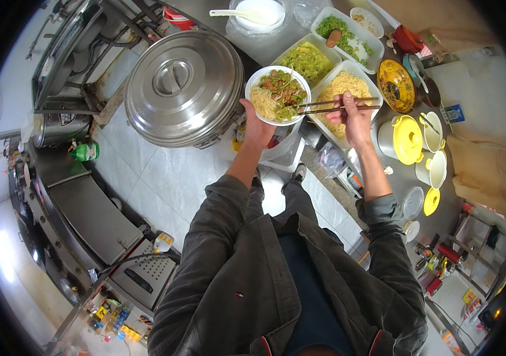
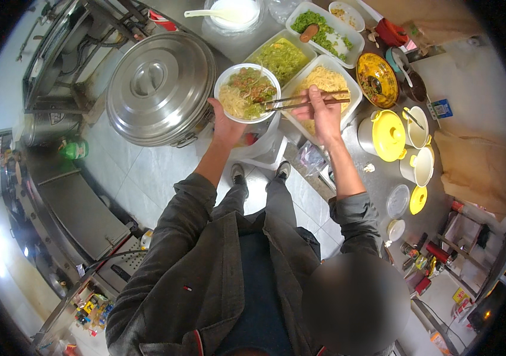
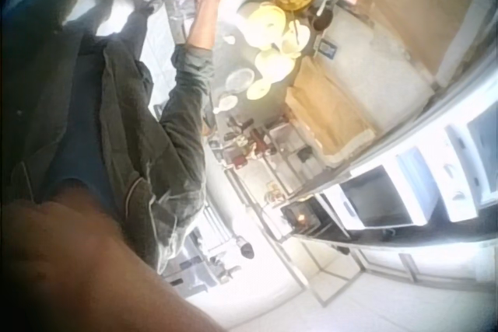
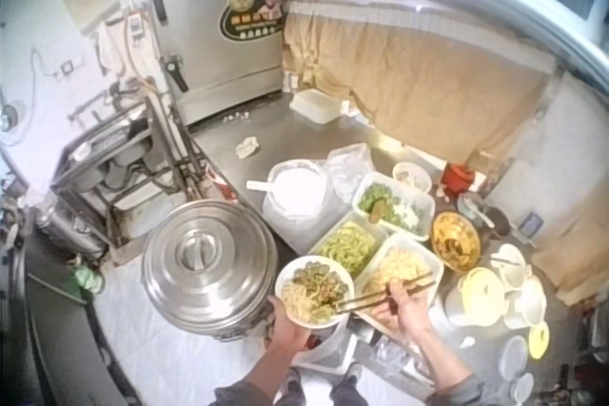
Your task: The person assembles a takeout meal by scooping rice into a bowl, adding a meat sauce, shredded vegetables, and green onions. They then cover the bowl, place it in a paper bag, and seal the bag with a receipt.
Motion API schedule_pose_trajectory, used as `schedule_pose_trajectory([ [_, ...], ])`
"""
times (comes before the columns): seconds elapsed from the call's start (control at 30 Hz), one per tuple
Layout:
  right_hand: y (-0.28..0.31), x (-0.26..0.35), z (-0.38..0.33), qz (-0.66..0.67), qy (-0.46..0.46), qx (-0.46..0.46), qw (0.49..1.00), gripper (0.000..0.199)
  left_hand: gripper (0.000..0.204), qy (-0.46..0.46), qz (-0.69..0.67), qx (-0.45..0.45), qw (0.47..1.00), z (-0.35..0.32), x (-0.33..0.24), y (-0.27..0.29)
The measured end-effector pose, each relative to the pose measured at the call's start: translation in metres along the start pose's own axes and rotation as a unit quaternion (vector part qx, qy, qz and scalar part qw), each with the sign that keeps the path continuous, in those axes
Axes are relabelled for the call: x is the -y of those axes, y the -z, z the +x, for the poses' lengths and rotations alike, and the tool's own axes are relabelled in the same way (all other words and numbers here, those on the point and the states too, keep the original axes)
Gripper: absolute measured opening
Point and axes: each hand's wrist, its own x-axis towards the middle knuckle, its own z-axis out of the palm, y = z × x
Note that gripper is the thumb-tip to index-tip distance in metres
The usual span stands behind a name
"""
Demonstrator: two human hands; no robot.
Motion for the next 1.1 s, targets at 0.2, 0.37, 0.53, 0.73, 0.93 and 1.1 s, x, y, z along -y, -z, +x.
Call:
schedule_pose_trajectory([
  [0.2,0.017,0.039,0.001,-0.082,0.053,0.054,0.994,0.038,0.09,-0.003,-0.021,0.007,1.0,-0.002,-0.001,-0.008],
  [0.37,0.002,0.011,-0.002,-0.033,0.069,0.046,0.996,0.039,0.086,0.001,-0.013,0.007,1.0,-0.003,0.001,-0.009],
  [0.53,-0.019,0.005,-0.008,-0.032,0.04,0.104,0.993,0.036,0.086,-0.006,-0.022,0.005,1.0,-0.001,0.0,-0.005],
  [0.73,-0.004,0.038,-0.013,-0.11,0.064,0.082,0.988,0.032,0.087,0.007,-0.023,0.001,1.0,-0.001,-0.001,-0.004],
  [0.93,-0.007,0.027,-0.013,-0.076,0.085,0.096,0.989,0.033,0.087,0.011,-0.019,-0.016,1.0,-0.001,-0.003,-0.01],
  [1.1,0.011,0.024,-0.011,-0.069,0.082,0.04,0.993,0.033,0.087,0.006,-0.035,0.001,0.999,-0.002,-0.003,-0.001],
])
